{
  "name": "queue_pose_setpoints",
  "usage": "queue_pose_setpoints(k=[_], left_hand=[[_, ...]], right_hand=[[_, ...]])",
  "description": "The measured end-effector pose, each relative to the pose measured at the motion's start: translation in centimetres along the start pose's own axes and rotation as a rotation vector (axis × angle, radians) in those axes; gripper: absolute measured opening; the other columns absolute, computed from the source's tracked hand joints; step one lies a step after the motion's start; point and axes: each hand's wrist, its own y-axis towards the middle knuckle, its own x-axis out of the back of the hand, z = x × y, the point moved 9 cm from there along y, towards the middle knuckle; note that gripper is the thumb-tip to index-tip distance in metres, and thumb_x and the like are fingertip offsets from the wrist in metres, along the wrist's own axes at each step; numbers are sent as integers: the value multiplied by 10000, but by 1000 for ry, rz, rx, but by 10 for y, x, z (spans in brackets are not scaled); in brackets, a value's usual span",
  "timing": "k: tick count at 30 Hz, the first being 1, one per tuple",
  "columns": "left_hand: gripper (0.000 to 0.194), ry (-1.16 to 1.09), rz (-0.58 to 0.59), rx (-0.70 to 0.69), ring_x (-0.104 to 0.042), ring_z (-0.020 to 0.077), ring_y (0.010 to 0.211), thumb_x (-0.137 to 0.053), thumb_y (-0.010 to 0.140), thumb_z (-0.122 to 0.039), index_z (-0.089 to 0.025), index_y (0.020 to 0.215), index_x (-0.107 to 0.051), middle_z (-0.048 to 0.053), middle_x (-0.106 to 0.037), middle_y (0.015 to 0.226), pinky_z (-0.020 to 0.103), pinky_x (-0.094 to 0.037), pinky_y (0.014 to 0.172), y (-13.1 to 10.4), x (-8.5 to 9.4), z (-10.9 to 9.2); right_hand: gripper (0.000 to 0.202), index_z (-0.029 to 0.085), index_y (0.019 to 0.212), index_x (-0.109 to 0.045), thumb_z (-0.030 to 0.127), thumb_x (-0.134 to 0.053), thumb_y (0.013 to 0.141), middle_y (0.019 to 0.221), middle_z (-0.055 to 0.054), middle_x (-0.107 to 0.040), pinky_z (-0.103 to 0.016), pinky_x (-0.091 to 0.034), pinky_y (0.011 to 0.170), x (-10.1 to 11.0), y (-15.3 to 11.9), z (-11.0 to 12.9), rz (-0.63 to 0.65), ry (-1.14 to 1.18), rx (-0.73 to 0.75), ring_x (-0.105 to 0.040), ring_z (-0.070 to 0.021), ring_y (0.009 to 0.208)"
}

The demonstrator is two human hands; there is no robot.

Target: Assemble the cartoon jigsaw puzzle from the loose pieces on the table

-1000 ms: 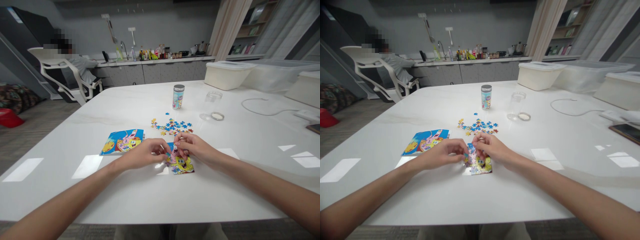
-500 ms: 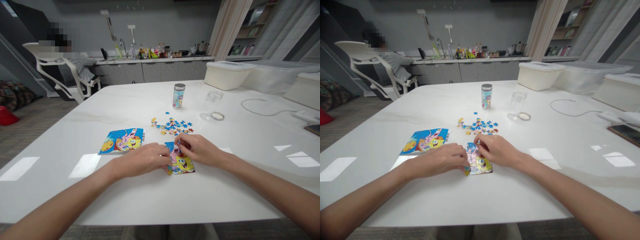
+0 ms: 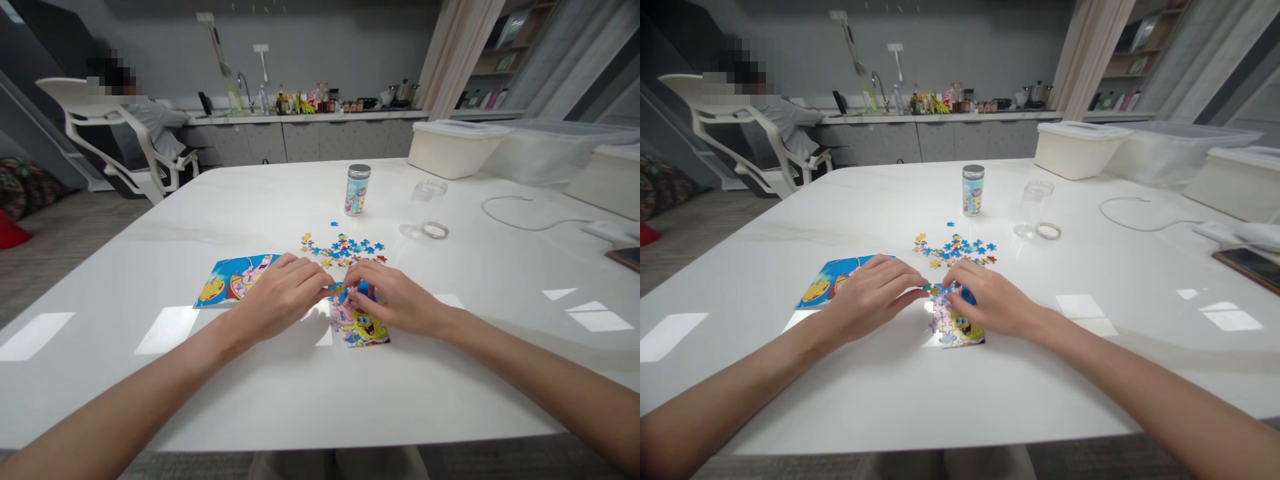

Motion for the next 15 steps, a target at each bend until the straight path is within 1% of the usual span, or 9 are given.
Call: queue_pose_setpoints(k=[2, 3, 6, 9, 12, 15], left_hand=[[205, 12, -15, -15, -575, 137, 733, -412, 969, -264, -189, 863, -570, 16, -656, 776, 288, -368, 704, 0, 2, -8], [210, 19, -15, -27, -574, 139, 723, -414, 968, -264, -188, 843, -565, 15, -652, 758, 289, -366, 692, 0, 2, -11], [182, 19, -37, -58, -572, 142, 716, -435, 959, -247, -183, 836, -552, 14, -647, 745, 290, -366, 673, -1, 2, -17], [120, -3, -91, -80, -567, 144, 718, -482, 938, -245, -174, 858, -537, 14, -638, 754, 287, -369, 661, -2, 6, -19], [182, 5, -98, -86, -526, 142, 649, -484, 928, -253, -173, 768, -517, 15, -596, 693, 286, -354, 604, 0, 7, -20], [275, 34, -14, -138, -435, 127, 540, -402, 923, -158, -184, 663, -489, 2, -540, 610, 286, -310, 533, -1, -2, -26]], right_hand=[[114, 209, 935, -585, 228, -481, 892, 1043, -91, -603, -378, -456, 824, -2, 0, 9, -3, 26, 62, -566, -208, 958], [121, 206, 918, -589, 237, -473, 903, 1054, -97, -600, -377, -462, 827, -3, -1, 13, 0, 31, 84, -568, -208, 967], [166, 198, 872, -592, 256, -446, 927, 1017, -99, -600, -351, -475, 784, -7, -2, 18, 14, -4, 111, -583, -193, 905], [180, 187, 888, -588, 251, -426, 935, 969, -92, -587, -327, -471, 729, -8, -3, 19, 16, -59, 113, -576, -176, 829], [183, 182, 907, -581, 224, -406, 934, 958, -94, -575, -331, -463, 731, 1, -1, 11, -13, -114, 91, -568, -185, 848], [209, 178, 920, -584, 206, -378, 939, 954, -92, -571, -338, -453, 748, 21, 4, -12, -96, -185, -5, -565, -189, 849]])
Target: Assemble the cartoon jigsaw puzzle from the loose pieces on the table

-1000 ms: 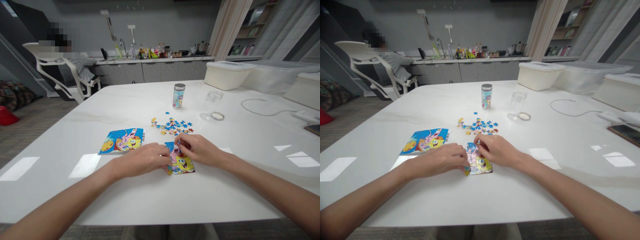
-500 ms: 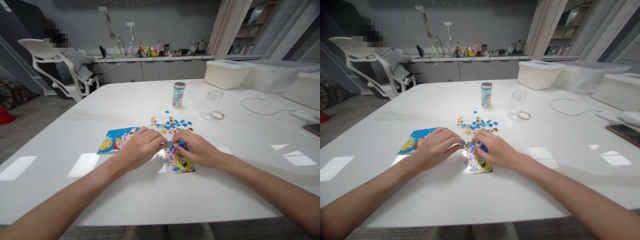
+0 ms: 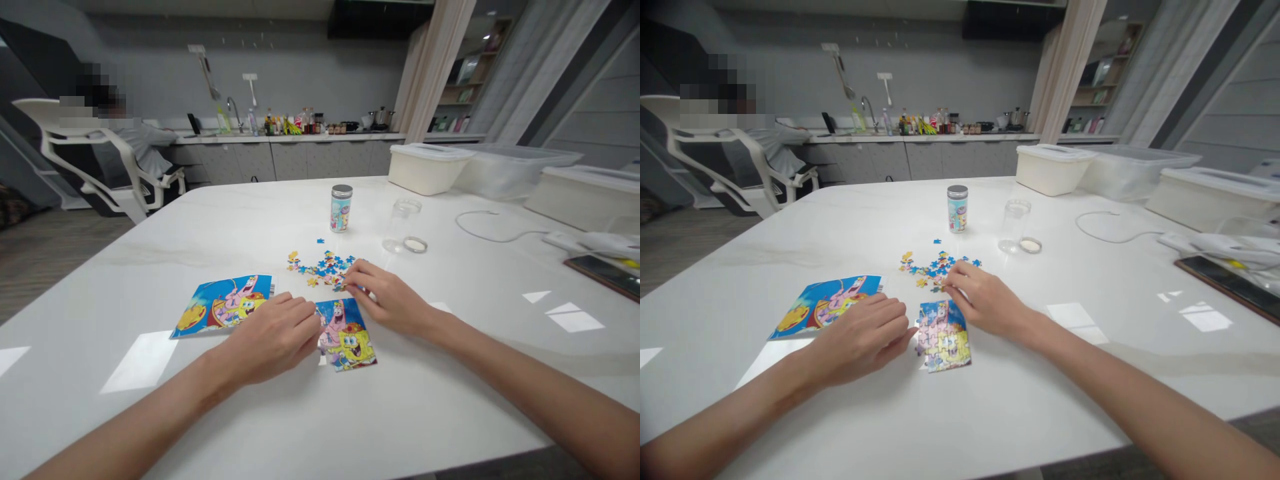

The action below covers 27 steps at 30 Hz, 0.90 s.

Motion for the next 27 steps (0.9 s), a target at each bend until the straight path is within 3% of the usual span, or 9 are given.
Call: queue_pose_setpoints(k=[5, 9, 16, 27], left_hand=[[313, -31, 190, -27, -358, 102, 423, -369, 830, -15, -183, 578, -446, -11, -507, 515, 286, -229, 463, -11, -26, -1], [264, -34, 320, 28, -350, 92, 366, -406, 725, 20, -177, 551, -436, -8, -515, 487, 290, -147, 429, -18, -42, 5], [230, 17, 491, 67, -387, 98, 386, -447, 721, 9, -165, 581, -498, 0, -568, 524, 288, -144, 440, -22, -55, 9], [220, 19, 466, 59, -423, 90, 388, -451, 719, 0, -161, 570, -465, -8, -543, 512, 301, -121, 440, -21, -52, 9]], right_hand=[[243, 160, 888, -649, 214, -414, 915, 968, -95, -590, -334, -425, 707, 24, 2, -62, -84, -251, -265, -575, -195, 796], [270, 158, 885, -714, 235, -455, 894, 960, -85, -620, -314, -411, 711, 29, -2, -90, -57, -356, -386, -590, -191, 794], [224, 176, 833, -729, 259, -521, 844, 900, -63, -637, -276, -392, 666, 33, -6, -106, -50, -384, -476, -587, -171, 750], [161, 184, 764, -643, 239, -498, 807, 869, -75, -650, -266, -343, 585, 33, -17, -126, 56, -467, -643, -577, -195, 757]])
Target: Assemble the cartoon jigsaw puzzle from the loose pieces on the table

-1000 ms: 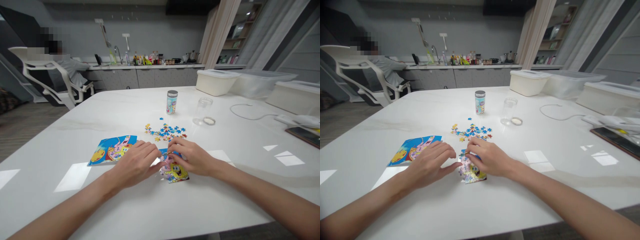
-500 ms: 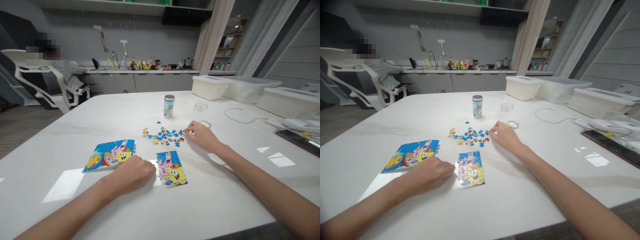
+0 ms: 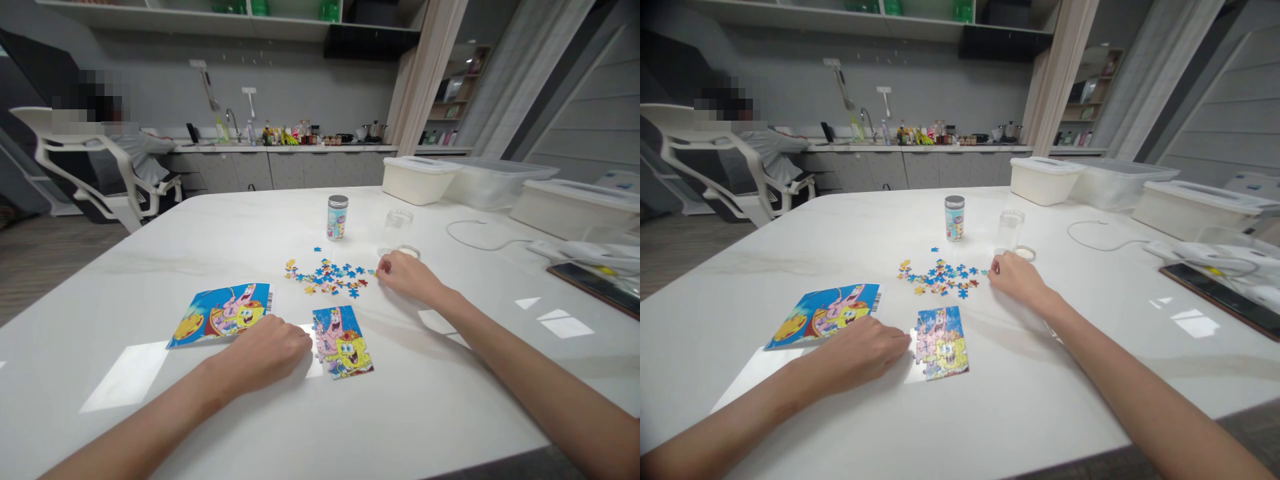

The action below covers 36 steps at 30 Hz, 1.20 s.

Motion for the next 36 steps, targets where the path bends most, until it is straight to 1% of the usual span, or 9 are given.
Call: queue_pose_setpoints(k=[2, 4, 8, 11, 15, 20, 25, 32, 36], left_hand=[[220, -6, -3, -2, -415, 91, 389, -450, 715, -1, -165, 570, -457, -10, -542, 512, 303, -125, 438, 0, 0, 0], [223, -12, -4, -3, -403, 88, 389, -445, 716, 0, -166, 568, -445, -11, -539, 512, 300, -127, 439, 0, 0, 0], [230, -11, -2, 1, -387, 83, 386, -437, 720, 4, -165, 564, -443, -14, -532, 510, 298, -130, 441, 0, 1, 0], [223, -12, 13, 3, -399, 87, 396, -448, 720, 1, -166, 573, -463, -14, -542, 516, 298, -141, 445, -1, -1, 0], [214, -5, 13, -3, -414, 89, 402, -454, 723, -3, -165, 584, -476, -12, -550, 527, 300, -140, 447, -1, -2, 0], [222, -5, 9, -7, -387, 84, 387, -453, 723, 0, -165, 575, -465, -14, -537, 515, 291, -148, 437, 0, 0, -1], [236, 0, -10, -18, -401, 85, 383, -434, 733, 3, -168, 571, -461, -13, -521, 503, 297, -156, 433, 0, 3, -1], [240, -26, 16, -4, -387, 86, 394, -427, 745, 4, -167, 583, -468, -9, -533, 520, 284, -183, 438, -1, 0, 0], [235, -42, 15, -4, -403, 85, 401, -433, 742, 7, -166, 584, -455, -6, -543, 527, 286, -174, 443, -1, 1, 0]], right_hand=[[154, 184, 806, -641, 237, -497, 813, 895, -76, -645, -274, -374, 612, 0, 0, 1, -12, -2, 17, -585, -206, 785], [165, 173, 883, -645, 223, -500, 820, 938, -89, -634, -297, -419, 687, 1, -1, 6, -41, 9, 71, -595, -218, 834], [248, 142, 1045, -636, 190, -489, 852, 1040, -122, -606, -357, -434, 891, 1, -6, 29, -82, 79, 303, -590, -232, 959], [246, 143, 1022, -652, 164, -466, 862, 1041, -123, -611, -370, -446, 904, -1, -10, 41, -55, 103, 408, -587, -233, 967], [214, 131, 978, -654, 144, -490, 840, 1010, -118, -615, -367, -450, 904, -1, -12, 42, -56, 113, 409, -584, -234, 960], [252, 129, 1045, -645, 150, -496, 843, 1050, -122, -606, -375, -443, 914, -2, -11, 43, -52, 110, 408, -577, -241, 981], [212, 146, 962, -659, 135, -494, 829, 1008, -111, -599, -362, -440, 900, -3, -12, 43, -38, 121, 403, -575, -228, 952], [142, 151, 912, -590, 148, -514, 793, 958, -102, -592, -346, -432, 854, 2, -11, 40, -46, 107, 368, -567, -228, 918], [114, 174, 892, -559, 168, -512, 788, 909, -85, -586, -342, -432, 807, 4, -11, 41, -65, 105, 377, -553, -226, 882]])
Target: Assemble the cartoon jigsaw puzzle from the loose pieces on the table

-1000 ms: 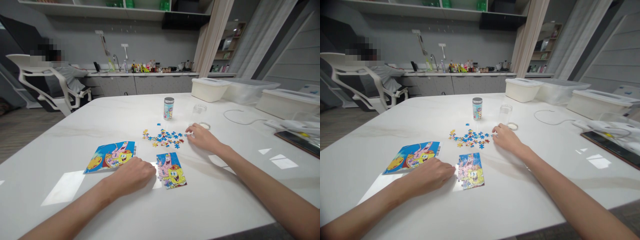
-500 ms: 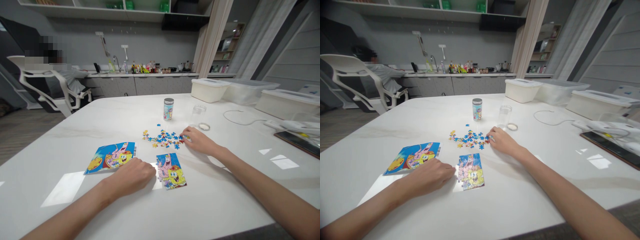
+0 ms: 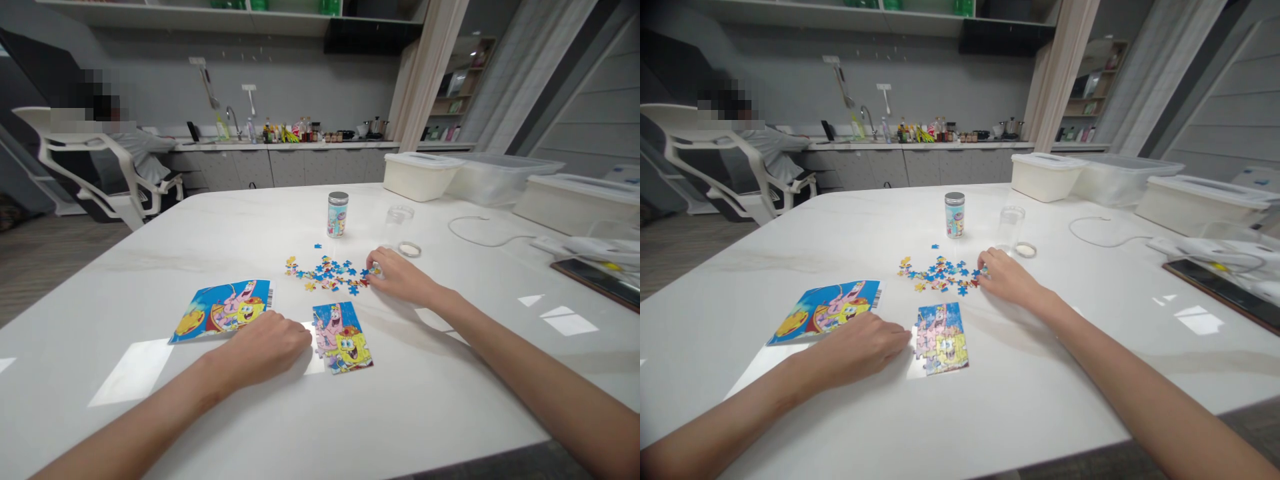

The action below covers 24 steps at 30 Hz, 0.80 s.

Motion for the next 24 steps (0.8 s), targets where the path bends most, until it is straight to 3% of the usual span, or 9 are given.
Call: queue_pose_setpoints(k=[8, 14, 24], left_hand=[[231, 5, 21, 4, -364, 83, 404, -440, 742, 6, -166, 590, -467, -4, -551, 535, 286, -159, 449, 0, 0, 0], [241, -12, 4, 12, -332, 74, 399, -425, 746, 5, -168, 579, -436, -7, -531, 523, 277, -175, 450, 1, -2, 2], [234, 0, 7, 4, -376, 82, 394, -435, 749, 0, -169, 589, -451, -13, -524, 524, 273, -197, 443, 0, 1, 1]], right_hand=[[142, 167, 891, -619, 149, -508, 806, 966, -104, -597, -351, -427, 872, -3, 0, 2, 23, 9, 27, -569, -228, 925], [111, 166, 897, -587, 184, -541, 798, 925, -89, -585, -355, -437, 837, 0, 0, -1, 1, -2, 7, -561, -231, 904], [185, 166, 931, -672, 159, -520, 826, 974, -108, -609, -377, -443, 884, -2, 0, 3, 26, 13, 31, -582, -234, 929]])
